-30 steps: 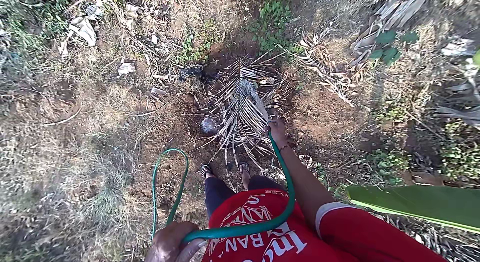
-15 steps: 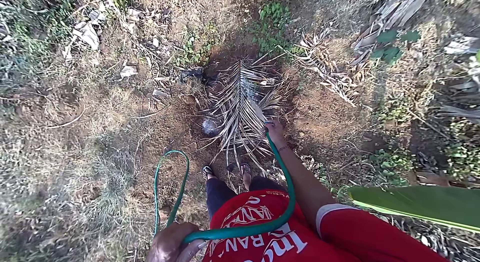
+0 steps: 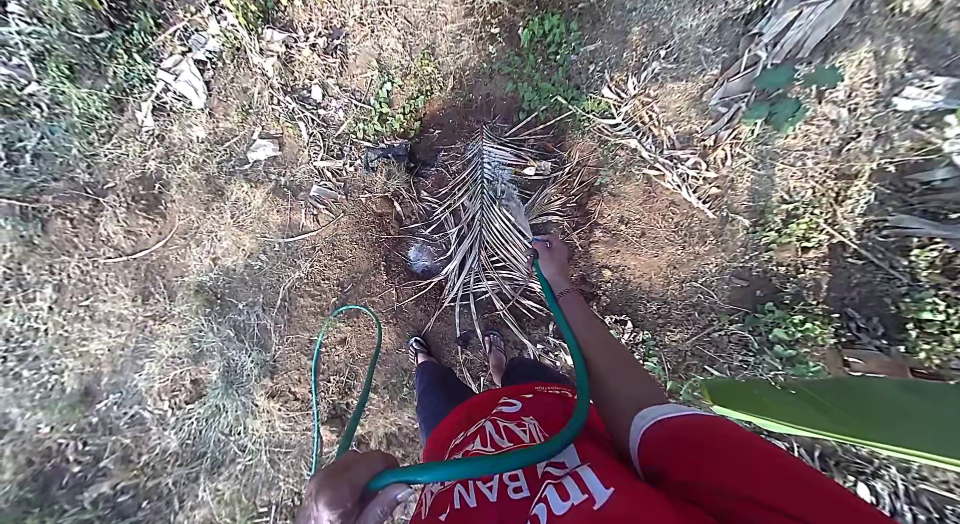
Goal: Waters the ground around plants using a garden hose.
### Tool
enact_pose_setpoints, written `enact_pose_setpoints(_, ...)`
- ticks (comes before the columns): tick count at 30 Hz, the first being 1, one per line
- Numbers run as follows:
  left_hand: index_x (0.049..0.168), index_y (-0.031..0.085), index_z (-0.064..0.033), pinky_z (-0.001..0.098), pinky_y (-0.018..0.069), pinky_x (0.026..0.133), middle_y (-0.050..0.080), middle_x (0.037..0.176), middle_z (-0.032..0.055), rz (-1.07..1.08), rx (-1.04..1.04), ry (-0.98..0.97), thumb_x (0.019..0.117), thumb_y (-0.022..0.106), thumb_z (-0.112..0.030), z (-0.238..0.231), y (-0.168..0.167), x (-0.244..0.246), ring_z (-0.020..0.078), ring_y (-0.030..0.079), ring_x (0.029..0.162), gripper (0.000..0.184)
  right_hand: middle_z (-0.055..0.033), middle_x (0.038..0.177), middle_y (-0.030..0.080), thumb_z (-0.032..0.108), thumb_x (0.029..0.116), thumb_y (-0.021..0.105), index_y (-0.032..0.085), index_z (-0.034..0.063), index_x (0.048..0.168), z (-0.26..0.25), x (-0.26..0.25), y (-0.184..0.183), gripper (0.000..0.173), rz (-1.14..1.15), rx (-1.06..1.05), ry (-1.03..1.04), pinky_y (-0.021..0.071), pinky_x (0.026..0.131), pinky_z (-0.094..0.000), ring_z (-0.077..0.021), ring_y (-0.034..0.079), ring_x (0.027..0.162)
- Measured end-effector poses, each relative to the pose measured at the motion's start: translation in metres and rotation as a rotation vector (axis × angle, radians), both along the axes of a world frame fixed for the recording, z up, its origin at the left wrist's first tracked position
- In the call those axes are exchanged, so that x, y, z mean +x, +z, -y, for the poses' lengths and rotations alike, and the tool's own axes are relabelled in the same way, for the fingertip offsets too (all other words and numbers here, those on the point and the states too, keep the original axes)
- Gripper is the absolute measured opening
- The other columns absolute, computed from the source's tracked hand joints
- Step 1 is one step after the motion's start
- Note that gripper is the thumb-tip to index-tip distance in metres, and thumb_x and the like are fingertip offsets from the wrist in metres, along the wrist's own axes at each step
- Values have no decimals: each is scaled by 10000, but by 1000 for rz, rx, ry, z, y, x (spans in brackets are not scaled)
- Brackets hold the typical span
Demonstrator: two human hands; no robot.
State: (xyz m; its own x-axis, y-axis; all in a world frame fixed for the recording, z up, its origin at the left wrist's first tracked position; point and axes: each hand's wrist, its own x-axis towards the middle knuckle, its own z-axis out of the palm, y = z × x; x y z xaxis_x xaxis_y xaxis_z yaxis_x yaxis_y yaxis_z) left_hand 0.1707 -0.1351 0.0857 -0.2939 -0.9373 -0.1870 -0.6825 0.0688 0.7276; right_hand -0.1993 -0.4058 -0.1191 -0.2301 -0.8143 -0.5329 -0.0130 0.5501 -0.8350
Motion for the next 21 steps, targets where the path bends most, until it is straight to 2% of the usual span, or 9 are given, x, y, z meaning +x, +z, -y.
enact_pose_setpoints(4, 929, 750, -138, 323, 524, 571, 678, 713, 11, -5, 11, 0, 975, 610, -581, 1, 2, -1, 105, 622, 619, 467, -116, 882, 684, 194, 1113, 444, 496, 19, 1366, 2, 2, -5, 311, 10, -3, 30, 538, 584, -298, -131, 610, 591)
enact_pose_setpoints(9, 923, 743, -139, 328, 520, 574, 671, 710, 6, -16, 7, -15, 981, 601, -578, 1, -2, 2, 108, 616, 619, 465, -112, 859, 696, 222, 1119, 417, 497, 50, 1382, 3, 10, 6, 324, -18, 25, 95, 495, 531, -285, -119, 568, 541)
enact_pose_setpoints(11, 932, 747, -139, 331, 530, 584, 682, 723, 9, -17, 15, -14, 982, 607, -568, 2, -1, 1, 111, 626, 628, 454, -124, 869, 700, 209, 1110, 443, 515, 49, 1380, 6, 10, 2, 321, -15, 37, 114, 513, 539, -300, -136, 593, 558)
enact_pose_setpoints(16, 944, 748, -104, 367, 527, 585, 686, 728, 52, -11, 70, -14, 985, 626, -532, 5, 5, -2, 144, 629, 624, 447, -122, 909, 700, 236, 1123, 407, 477, 42, 1405, 7, -1, 2, 349, -15, 25, 25, 517, 573, -305, -131, 602, 599)
enact_pose_setpoints(21, 945, 750, -110, 376, 531, 588, 690, 732, 52, 14, 84, -35, 986, 626, -530, 7, 5, -3, 153, 636, 631, 440, -129, 918, 693, 267, 1123, 411, 468, 73, 1429, 4, -17, 4, 366, -31, -16, -66, 548, 584, -338, -155, 613, 590)
